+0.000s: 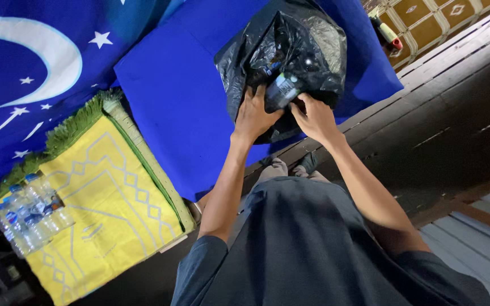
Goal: The person repeatedly reaches into a black plastic bag on a blue surface, removes individual plastic water bottles, and places them on a yellow patterned mat. The person handles several bottles one by one, arranging them in a row on the mat.
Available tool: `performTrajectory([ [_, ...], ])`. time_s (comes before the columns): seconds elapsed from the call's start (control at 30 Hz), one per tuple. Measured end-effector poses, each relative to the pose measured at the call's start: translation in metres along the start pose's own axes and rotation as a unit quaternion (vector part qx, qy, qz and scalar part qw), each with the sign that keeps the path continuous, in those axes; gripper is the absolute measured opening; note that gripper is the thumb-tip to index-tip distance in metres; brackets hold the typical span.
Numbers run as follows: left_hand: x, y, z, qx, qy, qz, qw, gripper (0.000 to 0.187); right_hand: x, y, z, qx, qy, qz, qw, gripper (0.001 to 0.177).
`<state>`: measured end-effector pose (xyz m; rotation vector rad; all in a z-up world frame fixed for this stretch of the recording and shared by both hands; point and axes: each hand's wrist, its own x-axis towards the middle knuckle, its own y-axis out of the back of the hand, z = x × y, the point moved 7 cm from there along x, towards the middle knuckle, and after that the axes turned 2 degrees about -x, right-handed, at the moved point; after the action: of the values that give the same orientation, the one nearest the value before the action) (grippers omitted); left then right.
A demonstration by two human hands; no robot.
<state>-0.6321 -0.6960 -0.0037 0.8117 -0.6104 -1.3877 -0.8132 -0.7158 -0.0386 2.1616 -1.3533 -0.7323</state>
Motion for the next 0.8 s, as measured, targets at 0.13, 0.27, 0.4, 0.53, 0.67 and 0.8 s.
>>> performTrajectory([
  [0.13,0.007,0.011,0.003,-0.029,0.019,-0.068,0.997,0.086,0.003,-0.009,0.011,-0.002,0.012,-0.009,1.0,0.033],
  [0.27,0.01,0.032,0.015,-0.051,0.01,-0.059,0.997,0.088,0.004,-0.019,0.02,-0.033,0.004,-0.044,0.998,0.031],
  [0.4,0.009,0.047,0.017,-0.14,0.049,-0.075,0.986,0.078,0.004,-0.019,0.02,-0.014,-0.068,-0.078,0.995,0.029],
  [0.53,0.003,0.057,0.019,-0.241,0.079,-0.104,0.962,0.061,0.0,-0.006,0.008,0.183,0.01,0.02,0.983,0.027],
  [0.67,-0.006,0.059,0.029,-0.259,0.018,-0.107,0.96,0.055,-0.007,-0.006,0.009,0.445,-0.05,0.027,0.894,0.025],
  [0.8,-0.014,0.059,0.04,-0.267,-0.034,-0.143,0.952,0.066,-0.015,-0.001,-0.006,0.523,-0.029,0.033,0.851,0.026],
])
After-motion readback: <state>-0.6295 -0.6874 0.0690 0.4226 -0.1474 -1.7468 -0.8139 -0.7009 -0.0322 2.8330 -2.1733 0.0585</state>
